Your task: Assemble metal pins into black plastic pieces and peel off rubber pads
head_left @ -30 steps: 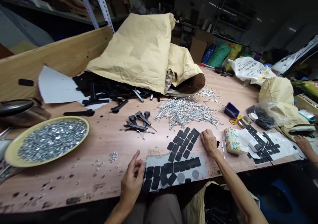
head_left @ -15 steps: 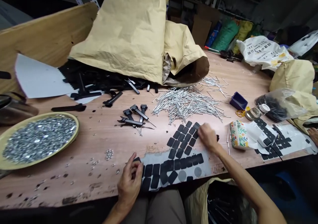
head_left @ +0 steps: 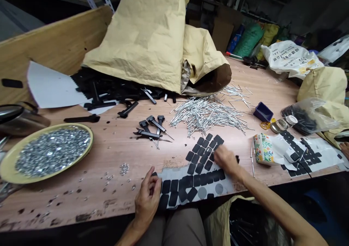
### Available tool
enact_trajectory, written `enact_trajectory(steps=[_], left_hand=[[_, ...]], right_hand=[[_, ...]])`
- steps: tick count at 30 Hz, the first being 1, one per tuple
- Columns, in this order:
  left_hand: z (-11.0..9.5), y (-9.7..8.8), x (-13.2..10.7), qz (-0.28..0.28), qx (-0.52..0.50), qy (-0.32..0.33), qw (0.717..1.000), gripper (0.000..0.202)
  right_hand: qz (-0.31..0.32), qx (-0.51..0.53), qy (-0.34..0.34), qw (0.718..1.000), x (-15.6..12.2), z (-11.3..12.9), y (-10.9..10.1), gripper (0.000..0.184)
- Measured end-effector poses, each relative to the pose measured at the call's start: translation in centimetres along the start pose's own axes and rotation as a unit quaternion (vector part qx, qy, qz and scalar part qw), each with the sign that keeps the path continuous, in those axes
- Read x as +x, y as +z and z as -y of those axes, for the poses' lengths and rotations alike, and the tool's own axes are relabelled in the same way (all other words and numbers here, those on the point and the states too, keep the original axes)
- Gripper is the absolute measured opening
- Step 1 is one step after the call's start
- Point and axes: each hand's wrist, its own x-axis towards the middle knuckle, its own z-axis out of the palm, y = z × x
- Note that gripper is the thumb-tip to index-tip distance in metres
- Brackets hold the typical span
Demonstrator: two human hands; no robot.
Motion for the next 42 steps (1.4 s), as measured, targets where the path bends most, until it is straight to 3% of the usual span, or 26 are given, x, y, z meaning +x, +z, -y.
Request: enact_trajectory(steps=[2,6,9,11,16,19,22,24,26,30,34,37,39,40,42], left_hand=[[0.1,0.1,0.0,-0.006,0.001,0.012,1.0,0.043],[0.3,0.2,-0.1,-0.01,-0.004,0.008,1.0,0.045],[0.4,0.2,-0.1,-0.003,-0.012,-0.01,1.0,0.047],[0.4,0.2,-0.1,0.002,-0.019,-0.022,1.0,0.048],[-0.2,0.1,0.0,0.017,-0.039,-0.037,0.998,0.046],[-0.5,0.4,0.1,0.029,-0.038,-0.037,0.998,0.043],[-0.4,0.7,0.3,0.036,-0.027,-0.042,0.998,0.041],[-0.2,0.9,0.3,0.036,-0.028,-0.044,0.998,0.041],[-0.1,1.0,0.4,0.037,-0.04,-0.045,0.997,0.041],[0.0,0.8,0.6,0.045,-0.08,-0.059,0.994,0.043],[-0.8,-0.1,1.0,0.05,-0.131,-0.073,0.987,0.04],[-1.8,-1.0,1.2,0.067,-0.193,-0.115,0.972,0.037],[-2.5,-1.6,1.8,0.095,-0.268,-0.195,0.939,0.041],[-2.8,-1.8,2.2,0.115,-0.319,-0.247,0.908,0.044],[-3.1,-2.4,3.3,0.161,-0.433,-0.347,0.816,0.049]], right_hand=[[0.036,0.02,-0.032,0.999,-0.3,0.2,0.2,0.03],[0.019,-0.004,0.045,0.999,-0.5,0.3,0.6,0.03],[0.052,0.01,0.008,0.999,-0.7,1.4,0.6,0.024],[0.062,0.027,0.022,0.997,-1.0,2.5,-0.2,0.023],[0.061,0.092,0.109,0.988,-5.3,4.3,-6.1,0.025],[0.111,0.072,0.1,0.986,-10.0,3.8,-10.2,0.028],[0.079,-0.007,0.061,0.995,-11.8,3.0,-12.1,0.036],[0.055,-0.008,0.051,0.997,-10.0,3.8,-11.8,0.034],[0.041,0.046,0.038,0.997,-6.0,5.6,-10.0,0.029],[0.037,0.133,-0.01,0.99,4.8,10.2,-3.4,0.028],[0.062,0.059,0.062,0.994,13.4,12.7,2.8,0.017],[0.074,0.038,0.078,0.994,16.2,12.7,4.7,0.018],[0.075,0.042,0.069,0.994,16.3,12.2,4.6,0.02],[0.058,0.045,0.053,0.996,15.8,11.9,4.1,0.02],[-0.012,0.064,-0.029,0.997,14.2,11.4,2.7,0.02]])
